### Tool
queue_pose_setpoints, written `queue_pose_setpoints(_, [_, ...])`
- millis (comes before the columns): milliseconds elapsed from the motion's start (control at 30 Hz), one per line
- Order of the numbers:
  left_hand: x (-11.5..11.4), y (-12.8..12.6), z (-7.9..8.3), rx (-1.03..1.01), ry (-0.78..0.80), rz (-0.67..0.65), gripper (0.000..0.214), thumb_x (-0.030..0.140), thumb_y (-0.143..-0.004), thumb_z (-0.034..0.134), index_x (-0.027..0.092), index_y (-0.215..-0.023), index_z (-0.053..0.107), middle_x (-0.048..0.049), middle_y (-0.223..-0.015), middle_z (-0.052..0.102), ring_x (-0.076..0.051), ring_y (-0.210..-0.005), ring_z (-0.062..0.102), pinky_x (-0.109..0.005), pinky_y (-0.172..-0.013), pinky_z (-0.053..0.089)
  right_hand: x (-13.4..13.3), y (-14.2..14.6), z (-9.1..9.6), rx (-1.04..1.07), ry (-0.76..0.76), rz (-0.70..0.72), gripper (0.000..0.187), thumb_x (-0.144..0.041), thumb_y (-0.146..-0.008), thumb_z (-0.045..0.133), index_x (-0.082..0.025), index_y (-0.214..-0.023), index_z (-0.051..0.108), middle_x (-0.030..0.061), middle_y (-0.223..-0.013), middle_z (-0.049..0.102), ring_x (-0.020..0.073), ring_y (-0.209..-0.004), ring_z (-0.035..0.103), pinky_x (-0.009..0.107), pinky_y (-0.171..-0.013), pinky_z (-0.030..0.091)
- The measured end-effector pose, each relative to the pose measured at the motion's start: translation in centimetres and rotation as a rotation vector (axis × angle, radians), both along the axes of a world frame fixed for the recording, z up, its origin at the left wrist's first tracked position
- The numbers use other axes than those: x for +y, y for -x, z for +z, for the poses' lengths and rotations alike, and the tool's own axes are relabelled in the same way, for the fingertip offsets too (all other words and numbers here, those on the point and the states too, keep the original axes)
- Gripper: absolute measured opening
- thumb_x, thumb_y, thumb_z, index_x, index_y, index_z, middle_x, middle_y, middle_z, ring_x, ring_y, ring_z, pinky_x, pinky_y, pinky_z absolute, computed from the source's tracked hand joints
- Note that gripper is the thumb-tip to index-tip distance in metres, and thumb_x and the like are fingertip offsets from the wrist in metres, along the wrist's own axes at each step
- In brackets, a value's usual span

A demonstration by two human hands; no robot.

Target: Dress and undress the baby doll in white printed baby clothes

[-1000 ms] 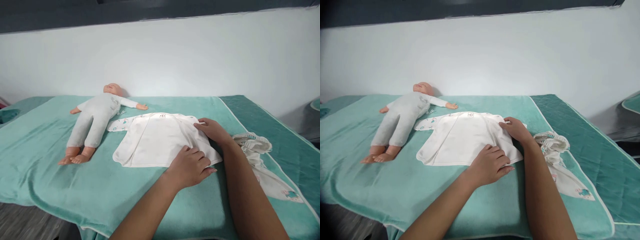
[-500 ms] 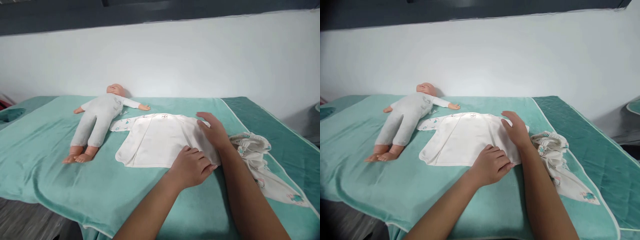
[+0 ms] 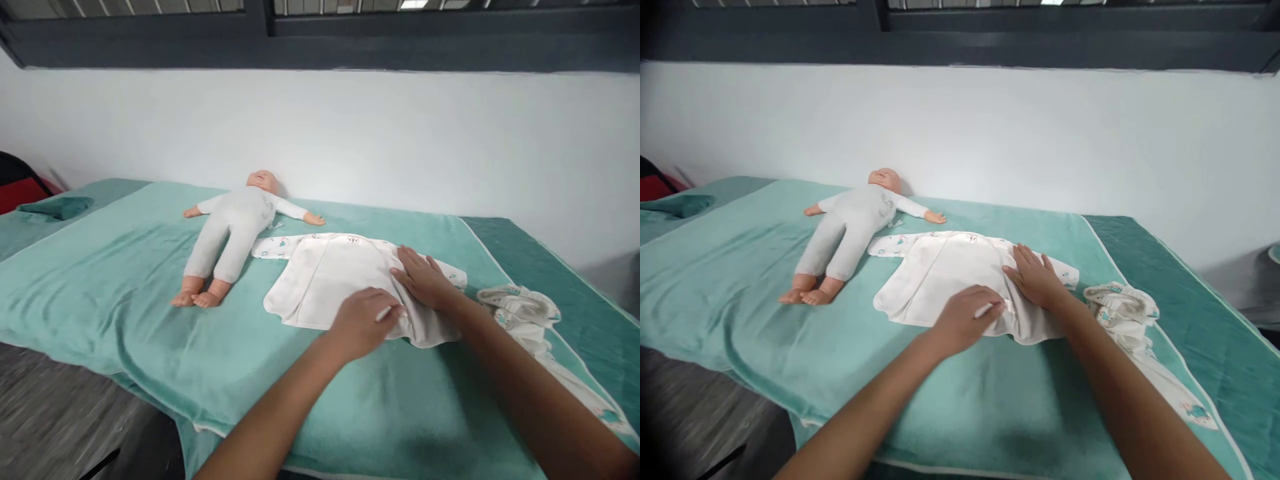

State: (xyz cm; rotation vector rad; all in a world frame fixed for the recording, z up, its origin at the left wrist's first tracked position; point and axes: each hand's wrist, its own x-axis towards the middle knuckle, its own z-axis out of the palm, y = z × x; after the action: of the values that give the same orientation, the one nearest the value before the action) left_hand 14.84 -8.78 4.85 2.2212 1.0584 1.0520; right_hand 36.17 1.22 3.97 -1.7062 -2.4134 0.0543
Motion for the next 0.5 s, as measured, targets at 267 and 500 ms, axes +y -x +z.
queue_pose_setpoints(267, [6.8,21.4,3.3,0.152,-0.105,0.66,0.037,0.027,-0.089,0.057,0.015,-0.124,0.062,-0.0153,-0.14,0.059,-0.031,-0.136,0.048,-0.049,-0.117,0.036,6.6,17.0,4.7,0.402,0.12,0.121,0.085,-0.071,-0.096,0.026,-0.01,-0.154,0.036,0.0175,-0.16,0.039,0.0319,-0.145,0.041,0.044,-0.118,0.035])
queue_pose_setpoints(500, [11.1,33.7,2.2,-0.012,0.379,0.857,0.065,0.046,-0.085,0.061,0.017,-0.142,0.049,-0.018,-0.143,0.057,-0.037,-0.134,0.052,-0.053,-0.11,0.042,18.4,32.1,3.7,0.502,0.1,0.046,0.068,-0.062,-0.098,0.035,-0.011,-0.141,0.046,0.0231,-0.142,0.056,0.0353,-0.132,0.052,0.048,-0.111,0.039])
